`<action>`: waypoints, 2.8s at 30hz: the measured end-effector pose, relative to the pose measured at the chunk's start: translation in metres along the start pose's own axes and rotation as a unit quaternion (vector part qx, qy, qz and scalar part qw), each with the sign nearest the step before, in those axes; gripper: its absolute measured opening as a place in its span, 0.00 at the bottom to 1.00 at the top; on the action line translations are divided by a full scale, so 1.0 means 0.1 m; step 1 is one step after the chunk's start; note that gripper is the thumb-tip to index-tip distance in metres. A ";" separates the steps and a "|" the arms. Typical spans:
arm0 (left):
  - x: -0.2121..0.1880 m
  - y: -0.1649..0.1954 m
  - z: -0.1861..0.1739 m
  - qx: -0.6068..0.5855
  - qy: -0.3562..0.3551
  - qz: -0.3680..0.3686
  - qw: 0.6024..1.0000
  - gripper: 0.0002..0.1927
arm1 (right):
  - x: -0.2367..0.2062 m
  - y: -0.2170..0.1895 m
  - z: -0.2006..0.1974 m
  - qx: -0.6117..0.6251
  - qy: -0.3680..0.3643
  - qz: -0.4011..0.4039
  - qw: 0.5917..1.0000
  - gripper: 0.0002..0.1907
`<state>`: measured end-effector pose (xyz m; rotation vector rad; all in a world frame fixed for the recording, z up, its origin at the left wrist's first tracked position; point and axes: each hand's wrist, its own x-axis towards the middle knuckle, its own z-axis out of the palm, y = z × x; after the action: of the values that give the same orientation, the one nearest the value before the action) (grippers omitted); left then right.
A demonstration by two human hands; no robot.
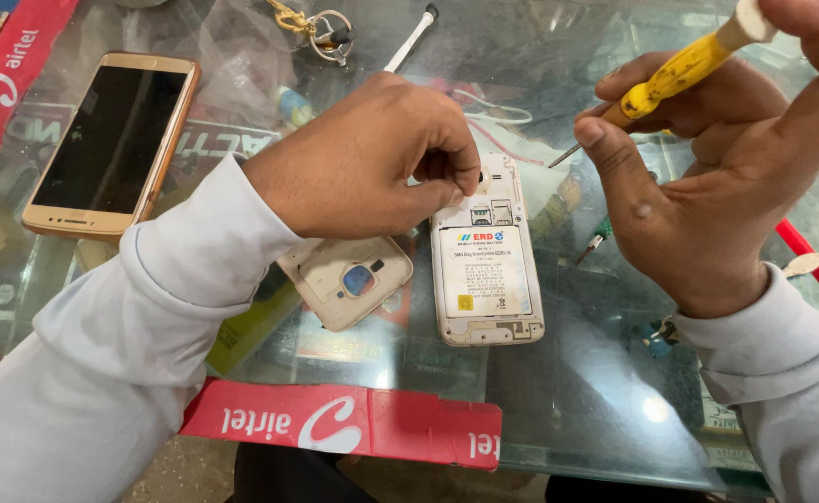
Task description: The person uses a yellow-handled screwdriver to repeatedly loosen and tighten screws on the back of a white smartphone with the battery exposed. The phone remains on the glass table throughout, and the back cover is set aside.
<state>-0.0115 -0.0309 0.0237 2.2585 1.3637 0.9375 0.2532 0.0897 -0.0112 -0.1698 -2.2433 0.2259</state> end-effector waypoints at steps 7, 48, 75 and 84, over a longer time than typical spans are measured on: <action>-0.01 -0.02 0.02 0.061 -0.064 -0.014 0.996 0.05 | -0.01 0.00 -0.01 0.004 0.000 0.006 1.000 0.39; 0.00 -0.03 0.03 0.064 -0.090 -0.045 0.993 0.08 | 0.02 -0.01 -0.01 0.013 -0.002 -0.001 1.000 0.39; 0.01 -0.04 0.03 0.061 -0.094 -0.020 0.994 0.11 | 0.03 -0.02 0.00 0.024 -0.002 0.001 1.000 0.41; 0.00 -0.05 0.02 0.063 -0.084 -0.043 0.994 0.09 | 0.03 -0.03 -0.01 0.026 -0.007 0.004 1.000 0.39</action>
<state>-0.0135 -0.0290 0.0197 2.2894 1.4675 0.6351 0.2518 0.0872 -0.0076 -0.1493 -2.2485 0.2893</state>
